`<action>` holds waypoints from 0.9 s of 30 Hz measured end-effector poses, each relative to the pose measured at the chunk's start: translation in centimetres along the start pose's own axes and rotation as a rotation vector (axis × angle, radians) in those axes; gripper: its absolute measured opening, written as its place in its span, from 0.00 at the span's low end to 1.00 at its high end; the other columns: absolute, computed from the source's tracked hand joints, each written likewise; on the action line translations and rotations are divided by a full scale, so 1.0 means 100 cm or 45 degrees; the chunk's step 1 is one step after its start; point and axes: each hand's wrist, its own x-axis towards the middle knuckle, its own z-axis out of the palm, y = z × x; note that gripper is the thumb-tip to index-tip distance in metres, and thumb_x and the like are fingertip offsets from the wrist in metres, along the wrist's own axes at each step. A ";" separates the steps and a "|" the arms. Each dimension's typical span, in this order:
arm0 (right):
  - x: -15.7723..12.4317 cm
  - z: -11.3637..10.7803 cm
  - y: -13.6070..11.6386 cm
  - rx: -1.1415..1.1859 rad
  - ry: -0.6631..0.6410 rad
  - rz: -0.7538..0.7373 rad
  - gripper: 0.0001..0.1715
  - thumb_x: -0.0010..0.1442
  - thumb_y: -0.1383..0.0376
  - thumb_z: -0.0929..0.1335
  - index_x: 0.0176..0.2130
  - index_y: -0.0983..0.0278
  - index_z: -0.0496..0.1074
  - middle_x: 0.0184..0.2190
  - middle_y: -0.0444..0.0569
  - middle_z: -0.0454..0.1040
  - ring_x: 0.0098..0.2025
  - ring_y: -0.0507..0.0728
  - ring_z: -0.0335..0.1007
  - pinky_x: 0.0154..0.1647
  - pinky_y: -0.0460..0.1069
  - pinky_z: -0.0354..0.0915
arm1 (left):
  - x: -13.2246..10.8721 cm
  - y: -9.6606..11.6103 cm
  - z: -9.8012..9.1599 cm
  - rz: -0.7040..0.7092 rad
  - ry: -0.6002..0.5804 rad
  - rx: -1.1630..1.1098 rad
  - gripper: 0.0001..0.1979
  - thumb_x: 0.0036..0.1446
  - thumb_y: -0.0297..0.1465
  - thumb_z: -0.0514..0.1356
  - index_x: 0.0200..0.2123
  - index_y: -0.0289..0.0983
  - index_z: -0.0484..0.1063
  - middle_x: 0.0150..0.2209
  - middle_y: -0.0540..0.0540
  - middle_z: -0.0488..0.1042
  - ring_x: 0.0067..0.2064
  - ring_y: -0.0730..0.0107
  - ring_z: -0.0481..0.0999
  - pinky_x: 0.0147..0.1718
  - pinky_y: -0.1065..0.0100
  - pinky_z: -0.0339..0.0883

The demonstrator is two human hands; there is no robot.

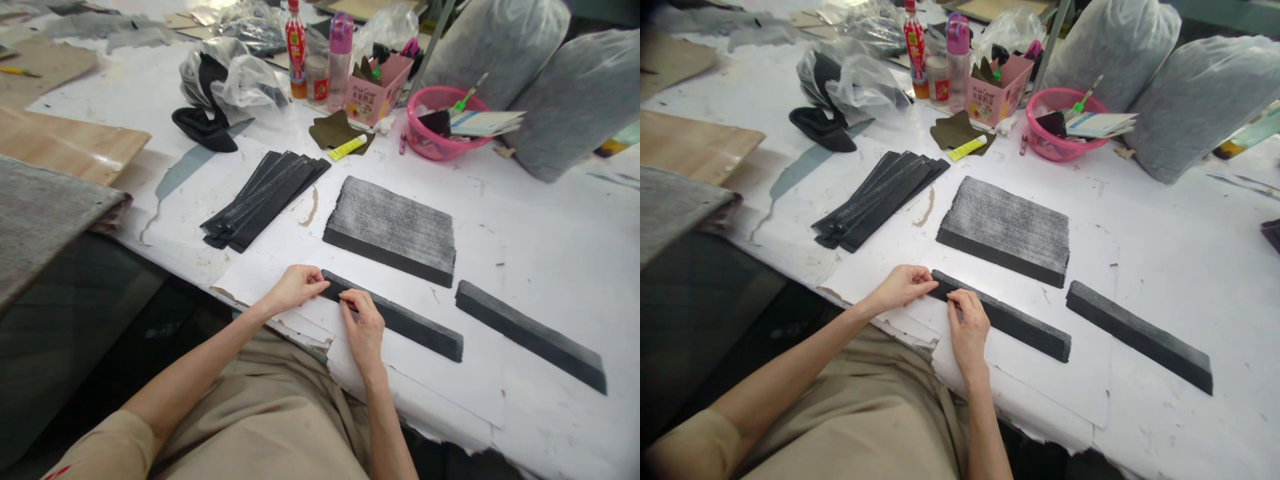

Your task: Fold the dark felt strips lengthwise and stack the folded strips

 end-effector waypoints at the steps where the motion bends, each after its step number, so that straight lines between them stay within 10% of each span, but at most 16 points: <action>1: 0.000 0.000 0.000 -0.003 0.009 0.004 0.09 0.64 0.67 0.62 0.39 0.61 0.72 0.41 0.48 0.73 0.43 0.54 0.70 0.43 0.49 0.67 | 0.000 0.000 0.000 -0.001 0.014 0.025 0.15 0.54 0.42 0.60 0.27 0.35 0.69 0.17 0.55 0.66 0.15 0.80 0.59 0.13 0.76 0.48; 27: -0.002 0.006 0.003 -0.317 0.033 -0.100 0.15 0.61 0.72 0.62 0.40 0.60 0.76 0.39 0.49 0.70 0.42 0.56 0.67 0.42 0.51 0.66 | -0.002 0.003 0.002 0.104 0.159 0.476 0.08 0.56 0.34 0.61 0.29 0.37 0.69 0.21 0.54 0.70 0.23 0.74 0.68 0.22 0.74 0.54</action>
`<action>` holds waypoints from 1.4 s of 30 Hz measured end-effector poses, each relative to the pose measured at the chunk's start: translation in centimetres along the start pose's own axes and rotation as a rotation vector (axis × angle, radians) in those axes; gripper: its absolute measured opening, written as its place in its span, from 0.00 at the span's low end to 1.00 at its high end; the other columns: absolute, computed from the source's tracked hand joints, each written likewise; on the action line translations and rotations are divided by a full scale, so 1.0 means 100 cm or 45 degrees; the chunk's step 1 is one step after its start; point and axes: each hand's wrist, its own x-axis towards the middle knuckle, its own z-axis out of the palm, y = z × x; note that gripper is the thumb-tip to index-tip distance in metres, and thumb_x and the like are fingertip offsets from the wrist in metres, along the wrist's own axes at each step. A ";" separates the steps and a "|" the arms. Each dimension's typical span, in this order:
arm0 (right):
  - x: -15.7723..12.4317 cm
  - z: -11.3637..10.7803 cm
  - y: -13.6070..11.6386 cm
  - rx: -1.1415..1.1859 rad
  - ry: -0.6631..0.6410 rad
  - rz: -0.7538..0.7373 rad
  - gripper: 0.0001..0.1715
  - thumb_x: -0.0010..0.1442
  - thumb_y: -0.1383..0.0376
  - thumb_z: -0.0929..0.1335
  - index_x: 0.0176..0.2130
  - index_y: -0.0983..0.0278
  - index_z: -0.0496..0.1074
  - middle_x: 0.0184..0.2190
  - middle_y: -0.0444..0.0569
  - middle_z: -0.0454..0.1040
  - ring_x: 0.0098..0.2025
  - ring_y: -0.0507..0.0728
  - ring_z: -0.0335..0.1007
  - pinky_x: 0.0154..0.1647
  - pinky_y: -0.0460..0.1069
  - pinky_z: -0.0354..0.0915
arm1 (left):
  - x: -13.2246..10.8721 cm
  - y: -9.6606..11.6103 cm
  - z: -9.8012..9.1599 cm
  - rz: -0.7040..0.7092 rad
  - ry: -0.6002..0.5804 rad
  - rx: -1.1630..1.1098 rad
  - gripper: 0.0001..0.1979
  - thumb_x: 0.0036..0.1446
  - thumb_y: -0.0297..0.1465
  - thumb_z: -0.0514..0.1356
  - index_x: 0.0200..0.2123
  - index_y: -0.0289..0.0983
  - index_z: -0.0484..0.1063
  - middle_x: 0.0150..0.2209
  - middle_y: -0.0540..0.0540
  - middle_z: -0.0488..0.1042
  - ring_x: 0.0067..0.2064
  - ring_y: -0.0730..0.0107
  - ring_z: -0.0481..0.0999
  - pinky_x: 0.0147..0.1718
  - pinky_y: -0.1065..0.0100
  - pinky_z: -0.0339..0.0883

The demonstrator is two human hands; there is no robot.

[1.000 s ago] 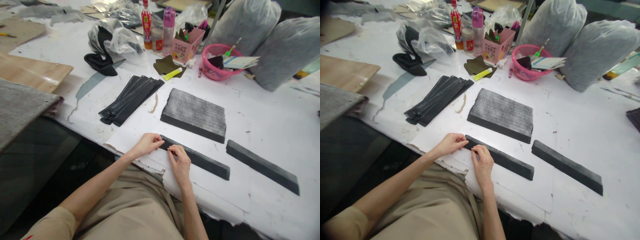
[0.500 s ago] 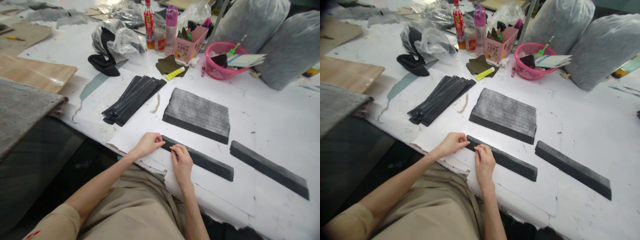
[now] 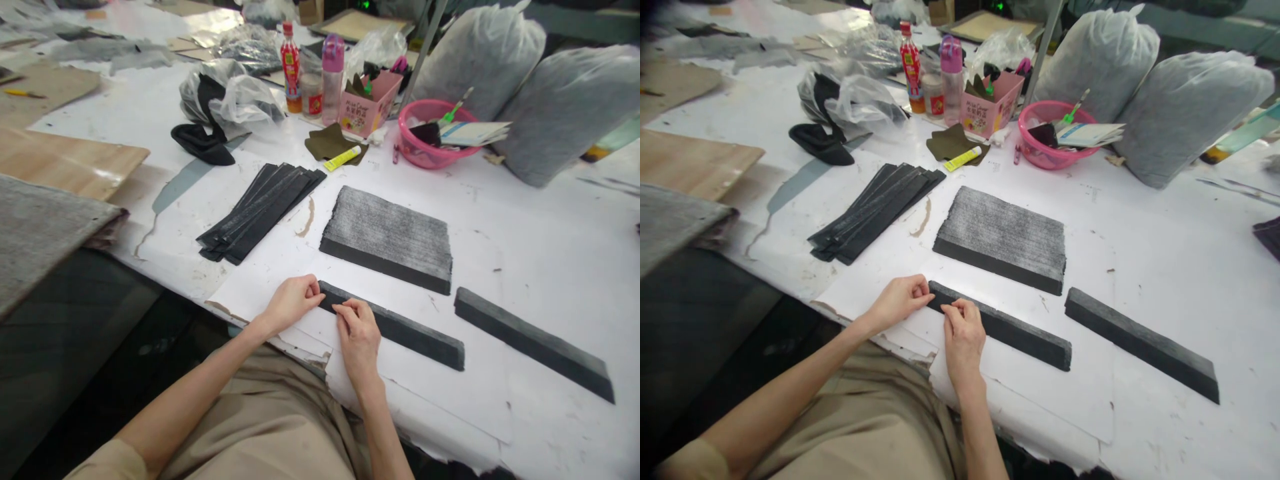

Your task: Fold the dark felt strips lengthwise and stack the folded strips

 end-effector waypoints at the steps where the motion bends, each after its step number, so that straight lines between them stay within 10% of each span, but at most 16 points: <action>1: 0.000 0.000 0.000 -0.022 0.007 -0.006 0.14 0.62 0.72 0.63 0.40 0.60 0.76 0.38 0.49 0.70 0.41 0.56 0.66 0.41 0.51 0.66 | -0.002 0.002 0.001 -0.010 0.025 0.065 0.07 0.56 0.34 0.61 0.31 0.37 0.69 0.21 0.54 0.70 0.23 0.74 0.69 0.22 0.74 0.54; 5: -0.001 0.003 -0.001 -0.100 0.014 -0.072 0.14 0.63 0.72 0.62 0.41 0.61 0.75 0.39 0.51 0.71 0.42 0.57 0.66 0.41 0.52 0.67 | -0.012 0.003 0.009 0.119 0.244 0.463 0.08 0.60 0.33 0.60 0.42 0.38 0.68 0.26 0.53 0.72 0.27 0.71 0.72 0.26 0.72 0.57; 12: -0.015 -0.001 0.005 -0.313 -0.099 -0.207 0.22 0.66 0.72 0.60 0.58 0.62 0.66 0.58 0.52 0.67 0.63 0.61 0.57 0.60 0.60 0.59 | -0.022 -0.014 0.022 0.867 0.356 0.785 0.12 0.63 0.24 0.53 0.49 0.34 0.70 0.47 0.41 0.73 0.49 0.60 0.71 0.45 0.61 0.66; 24: -0.072 -0.081 0.066 -0.670 0.047 0.024 0.26 0.70 0.59 0.58 0.64 0.62 0.57 0.63 0.52 0.61 0.64 0.62 0.55 0.61 0.60 0.58 | -0.021 -0.023 0.017 0.851 0.331 0.750 0.15 0.63 0.23 0.53 0.51 0.36 0.71 0.49 0.41 0.73 0.51 0.59 0.70 0.46 0.60 0.65; 42: -0.060 -0.084 0.030 -0.659 0.215 0.140 0.17 0.68 0.56 0.61 0.40 0.62 0.74 0.38 0.50 0.72 0.41 0.58 0.65 0.42 0.52 0.62 | 0.035 -0.025 -0.004 1.049 0.187 0.650 0.09 0.64 0.26 0.55 0.47 0.36 0.70 0.45 0.44 0.72 0.47 0.65 0.69 0.45 0.64 0.66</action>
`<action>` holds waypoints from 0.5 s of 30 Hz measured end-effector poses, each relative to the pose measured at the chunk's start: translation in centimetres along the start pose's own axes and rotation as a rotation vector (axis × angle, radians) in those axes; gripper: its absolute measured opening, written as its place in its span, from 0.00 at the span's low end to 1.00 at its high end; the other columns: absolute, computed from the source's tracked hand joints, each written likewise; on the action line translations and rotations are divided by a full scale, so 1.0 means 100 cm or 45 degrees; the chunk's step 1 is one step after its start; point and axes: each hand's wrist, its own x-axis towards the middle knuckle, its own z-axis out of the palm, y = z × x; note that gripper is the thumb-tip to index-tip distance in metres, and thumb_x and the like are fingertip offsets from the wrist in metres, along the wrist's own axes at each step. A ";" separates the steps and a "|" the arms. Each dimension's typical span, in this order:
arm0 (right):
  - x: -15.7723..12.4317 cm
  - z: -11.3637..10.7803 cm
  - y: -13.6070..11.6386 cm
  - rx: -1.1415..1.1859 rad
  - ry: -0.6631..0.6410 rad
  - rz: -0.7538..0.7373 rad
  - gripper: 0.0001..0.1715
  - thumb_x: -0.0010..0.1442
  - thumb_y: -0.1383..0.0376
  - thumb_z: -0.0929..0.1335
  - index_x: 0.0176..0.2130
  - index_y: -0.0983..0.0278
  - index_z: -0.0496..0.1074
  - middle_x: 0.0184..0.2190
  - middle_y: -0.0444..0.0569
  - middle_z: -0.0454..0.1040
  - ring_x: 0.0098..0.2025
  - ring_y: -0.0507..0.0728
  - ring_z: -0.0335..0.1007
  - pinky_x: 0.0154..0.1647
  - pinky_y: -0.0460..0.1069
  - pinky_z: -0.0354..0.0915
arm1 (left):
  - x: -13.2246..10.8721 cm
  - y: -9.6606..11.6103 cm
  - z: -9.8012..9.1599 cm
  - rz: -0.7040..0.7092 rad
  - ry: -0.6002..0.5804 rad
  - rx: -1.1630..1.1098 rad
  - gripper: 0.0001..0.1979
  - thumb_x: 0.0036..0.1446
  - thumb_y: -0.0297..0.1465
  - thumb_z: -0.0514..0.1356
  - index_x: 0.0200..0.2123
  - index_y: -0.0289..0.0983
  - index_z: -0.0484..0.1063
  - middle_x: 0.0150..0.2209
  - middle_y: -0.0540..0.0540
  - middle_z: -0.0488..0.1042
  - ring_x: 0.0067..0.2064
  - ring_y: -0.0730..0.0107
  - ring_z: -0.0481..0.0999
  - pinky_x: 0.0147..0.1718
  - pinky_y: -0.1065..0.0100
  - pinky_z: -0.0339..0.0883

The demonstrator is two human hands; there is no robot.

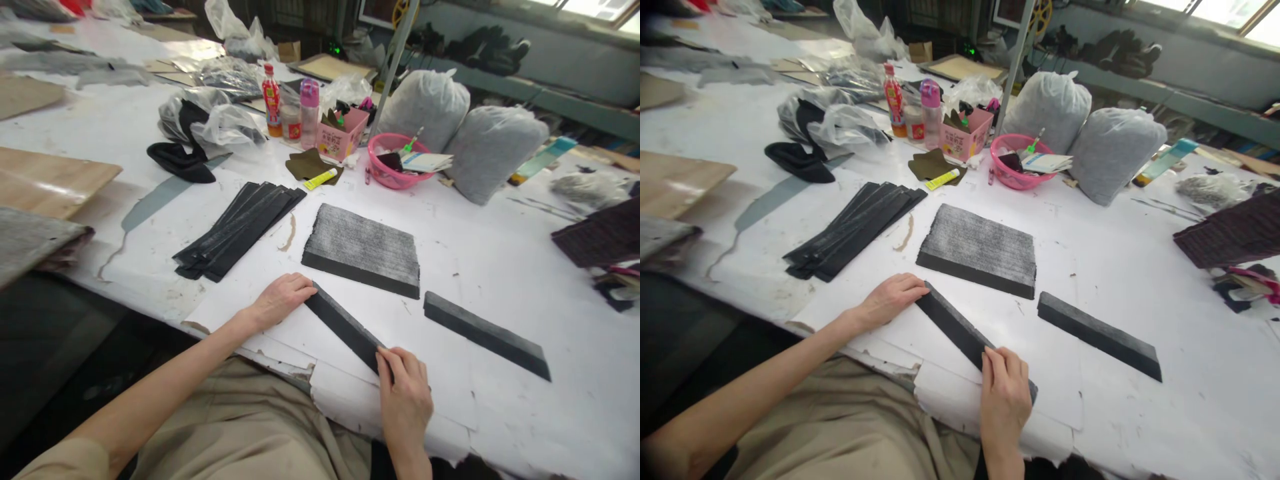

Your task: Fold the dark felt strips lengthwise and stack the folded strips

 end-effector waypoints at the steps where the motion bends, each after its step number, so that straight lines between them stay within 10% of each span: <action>1: 0.011 0.004 -0.010 0.044 -0.048 -0.014 0.15 0.68 0.58 0.61 0.41 0.61 0.74 0.38 0.50 0.72 0.41 0.58 0.65 0.42 0.51 0.62 | 0.000 0.000 -0.001 0.006 -0.010 0.004 0.10 0.64 0.26 0.55 0.47 0.36 0.70 0.45 0.44 0.72 0.47 0.65 0.69 0.46 0.64 0.66; 8: 0.086 0.052 -0.083 -0.006 -0.380 -0.091 0.09 0.62 0.64 0.69 0.44 0.61 0.72 0.41 0.50 0.72 0.44 0.60 0.64 0.42 0.52 0.59 | 0.005 -0.003 0.000 0.015 0.006 0.046 0.08 0.63 0.28 0.56 0.44 0.37 0.73 0.42 0.44 0.70 0.45 0.64 0.69 0.43 0.64 0.66; 15: 0.109 0.057 -0.088 -0.111 -0.576 -0.021 0.08 0.60 0.62 0.71 0.39 0.61 0.70 0.37 0.47 0.73 0.41 0.59 0.65 0.36 0.51 0.55 | 0.018 -0.013 0.004 -0.113 0.129 -0.435 0.06 0.61 0.29 0.59 0.31 0.35 0.74 0.33 0.47 0.71 0.39 0.70 0.70 0.38 0.71 0.64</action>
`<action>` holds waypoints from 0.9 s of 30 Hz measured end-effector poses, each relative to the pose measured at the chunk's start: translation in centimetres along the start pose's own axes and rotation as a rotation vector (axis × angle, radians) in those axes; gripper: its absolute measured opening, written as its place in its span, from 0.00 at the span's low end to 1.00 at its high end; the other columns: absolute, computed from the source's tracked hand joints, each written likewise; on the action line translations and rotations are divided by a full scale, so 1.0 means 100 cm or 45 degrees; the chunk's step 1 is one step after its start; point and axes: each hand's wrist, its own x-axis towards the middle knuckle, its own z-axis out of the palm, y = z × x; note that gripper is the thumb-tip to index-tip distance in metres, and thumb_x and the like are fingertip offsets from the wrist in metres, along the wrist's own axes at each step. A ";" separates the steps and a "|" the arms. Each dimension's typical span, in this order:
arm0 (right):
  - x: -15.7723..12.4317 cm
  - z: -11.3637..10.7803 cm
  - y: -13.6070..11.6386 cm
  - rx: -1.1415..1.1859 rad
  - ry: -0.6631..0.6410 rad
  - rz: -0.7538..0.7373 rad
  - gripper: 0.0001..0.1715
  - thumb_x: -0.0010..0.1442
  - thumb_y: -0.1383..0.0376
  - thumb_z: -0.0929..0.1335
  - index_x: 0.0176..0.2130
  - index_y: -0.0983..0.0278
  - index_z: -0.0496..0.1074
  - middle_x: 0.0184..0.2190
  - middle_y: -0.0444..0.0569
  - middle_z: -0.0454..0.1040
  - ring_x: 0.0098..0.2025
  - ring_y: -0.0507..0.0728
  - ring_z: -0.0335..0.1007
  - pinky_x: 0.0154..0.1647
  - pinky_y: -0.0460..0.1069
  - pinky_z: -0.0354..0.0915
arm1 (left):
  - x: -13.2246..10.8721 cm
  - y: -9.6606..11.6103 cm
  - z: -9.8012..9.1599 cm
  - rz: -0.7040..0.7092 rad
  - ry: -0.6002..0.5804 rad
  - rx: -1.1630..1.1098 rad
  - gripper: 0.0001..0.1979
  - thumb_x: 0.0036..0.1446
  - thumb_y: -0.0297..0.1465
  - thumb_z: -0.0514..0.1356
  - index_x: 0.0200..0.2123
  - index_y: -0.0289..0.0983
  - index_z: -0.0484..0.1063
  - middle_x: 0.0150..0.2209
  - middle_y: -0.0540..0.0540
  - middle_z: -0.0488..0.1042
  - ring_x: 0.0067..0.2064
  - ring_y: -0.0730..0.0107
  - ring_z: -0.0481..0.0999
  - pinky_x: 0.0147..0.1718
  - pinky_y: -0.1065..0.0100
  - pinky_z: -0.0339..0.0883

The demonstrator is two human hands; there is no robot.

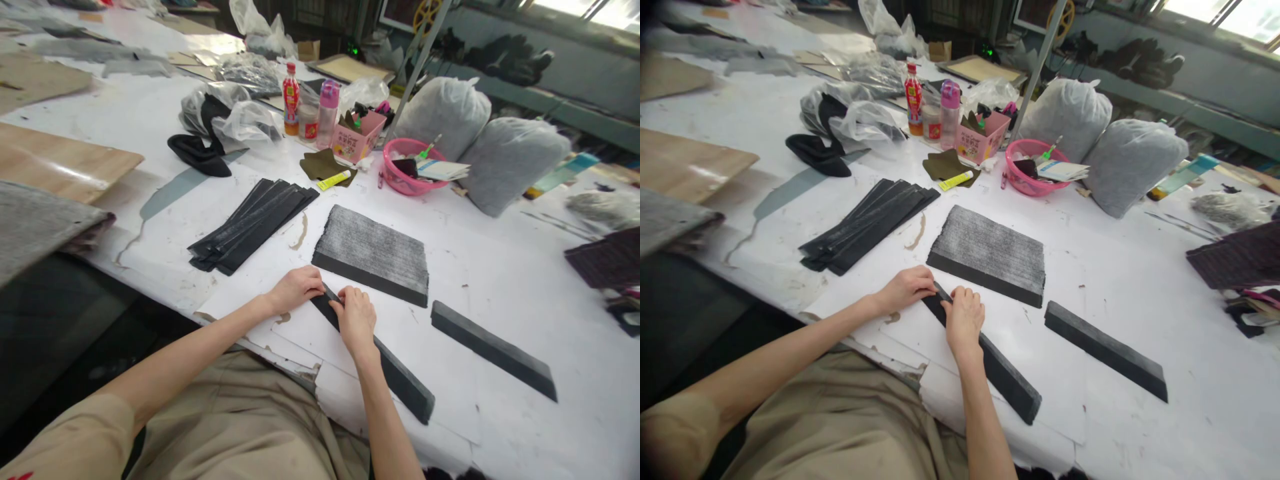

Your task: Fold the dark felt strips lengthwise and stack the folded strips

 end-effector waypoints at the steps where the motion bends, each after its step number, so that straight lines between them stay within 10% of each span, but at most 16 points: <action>1: 0.001 -0.001 0.001 0.014 -0.025 -0.001 0.07 0.60 0.62 0.71 0.38 0.61 0.69 0.36 0.47 0.73 0.41 0.59 0.65 0.35 0.50 0.54 | 0.002 -0.001 -0.001 -0.018 -0.009 -0.066 0.05 0.60 0.28 0.60 0.31 0.35 0.74 0.33 0.48 0.71 0.38 0.71 0.70 0.38 0.71 0.64; 11: 0.004 -0.002 0.002 0.046 -0.037 -0.035 0.07 0.60 0.64 0.70 0.39 0.60 0.68 0.38 0.46 0.72 0.41 0.58 0.65 0.36 0.50 0.53 | 0.010 -0.002 -0.011 -0.020 -0.210 0.134 0.11 0.59 0.29 0.61 0.46 0.38 0.71 0.41 0.47 0.68 0.40 0.71 0.70 0.39 0.72 0.63; 27: 0.005 0.002 0.010 0.176 0.014 -0.163 0.03 0.61 0.66 0.68 0.37 0.60 0.68 0.35 0.44 0.72 0.37 0.57 0.64 0.35 0.50 0.52 | 0.018 -0.003 -0.010 0.130 -0.338 0.232 0.03 0.60 0.27 0.60 0.38 0.36 0.71 0.38 0.47 0.70 0.43 0.66 0.69 0.43 0.69 0.63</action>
